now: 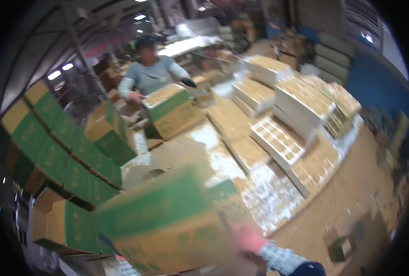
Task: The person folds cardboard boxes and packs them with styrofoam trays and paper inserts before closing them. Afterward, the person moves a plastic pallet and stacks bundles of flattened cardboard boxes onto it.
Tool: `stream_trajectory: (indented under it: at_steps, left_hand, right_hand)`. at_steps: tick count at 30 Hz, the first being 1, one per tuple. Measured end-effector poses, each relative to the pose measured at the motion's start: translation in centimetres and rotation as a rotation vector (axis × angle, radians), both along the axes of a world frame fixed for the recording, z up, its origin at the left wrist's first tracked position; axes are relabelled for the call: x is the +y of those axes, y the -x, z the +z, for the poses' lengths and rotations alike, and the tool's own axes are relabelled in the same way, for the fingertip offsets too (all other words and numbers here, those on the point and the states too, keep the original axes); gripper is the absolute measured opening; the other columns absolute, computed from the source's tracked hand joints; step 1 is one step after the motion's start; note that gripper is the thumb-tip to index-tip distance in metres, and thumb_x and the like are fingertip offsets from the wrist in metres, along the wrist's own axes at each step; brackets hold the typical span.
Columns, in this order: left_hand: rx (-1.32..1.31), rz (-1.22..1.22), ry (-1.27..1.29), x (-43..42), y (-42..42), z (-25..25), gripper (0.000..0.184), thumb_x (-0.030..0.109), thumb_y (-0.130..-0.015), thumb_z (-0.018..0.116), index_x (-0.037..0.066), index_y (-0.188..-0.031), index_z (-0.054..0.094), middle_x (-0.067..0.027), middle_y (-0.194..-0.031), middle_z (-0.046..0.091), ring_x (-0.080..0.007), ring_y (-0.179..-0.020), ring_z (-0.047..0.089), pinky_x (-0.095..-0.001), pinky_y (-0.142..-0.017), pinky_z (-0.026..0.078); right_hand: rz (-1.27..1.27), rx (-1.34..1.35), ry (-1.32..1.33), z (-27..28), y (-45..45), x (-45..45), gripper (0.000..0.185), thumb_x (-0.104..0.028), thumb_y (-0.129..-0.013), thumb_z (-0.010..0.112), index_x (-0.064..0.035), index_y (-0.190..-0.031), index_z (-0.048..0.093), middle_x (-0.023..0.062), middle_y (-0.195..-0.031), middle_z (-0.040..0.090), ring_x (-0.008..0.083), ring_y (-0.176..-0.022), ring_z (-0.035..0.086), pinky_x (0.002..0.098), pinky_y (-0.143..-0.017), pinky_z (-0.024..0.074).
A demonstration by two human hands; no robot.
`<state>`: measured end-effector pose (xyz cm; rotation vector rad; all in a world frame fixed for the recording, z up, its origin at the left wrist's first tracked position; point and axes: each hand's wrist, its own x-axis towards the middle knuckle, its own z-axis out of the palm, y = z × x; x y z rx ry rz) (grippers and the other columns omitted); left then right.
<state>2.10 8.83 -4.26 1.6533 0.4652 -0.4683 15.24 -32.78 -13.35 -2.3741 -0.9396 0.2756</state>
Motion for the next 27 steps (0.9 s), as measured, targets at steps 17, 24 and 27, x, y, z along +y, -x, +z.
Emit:
stream_trajectory:
  at_steps: [17,24,27]
  left_hand:
    - [-0.155,0.319,-0.646,-1.5,-6.7,-8.7,0.019,0.017,-0.081,0.057,0.001,-0.091,0.056,-0.0056,-0.069,0.056,-0.0128,-0.054,0.049,-0.0254,-0.047,0.039]
    - [-0.267,0.293,-0.732,2.0,-4.4,-13.9,0.022,0.02,-0.081,0.057,0.003,-0.095,0.059,-0.0012,-0.063,0.055,-0.0088,-0.048,0.046,-0.0235,-0.043,0.036]
    - [-0.317,0.284,-0.689,-0.3,-4.7,-12.5,0.035,0.019,-0.081,0.057,-0.001,-0.109,0.056,-0.0084,-0.082,0.063,-0.0162,-0.069,0.056,-0.0284,-0.062,0.046]
  right_hand:
    - [-1.698,0.137,-0.815,-11.1,-27.6,-13.5,0.089,-0.041,-0.077,0.064,0.0006,-0.139,0.016,0.0281,-0.138,0.024,0.0405,-0.128,0.025,0.0434,-0.106,0.0236]
    - [-2.045,0.367,-0.653,-10.3,-32.2,-8.5,0.089,-0.017,-0.068,0.075,0.003,-0.136,0.02,0.0146,-0.133,0.038,0.0234,-0.118,0.041,0.0338,-0.097,0.0351]
    - [-1.502,0.044,-1.419,-16.1,-31.8,-11.2,0.058,-0.022,-0.071,0.072,0.0029,-0.117,0.047,0.0126,-0.107,0.058,0.0251,-0.093,0.057,0.0368,-0.082,0.0466]
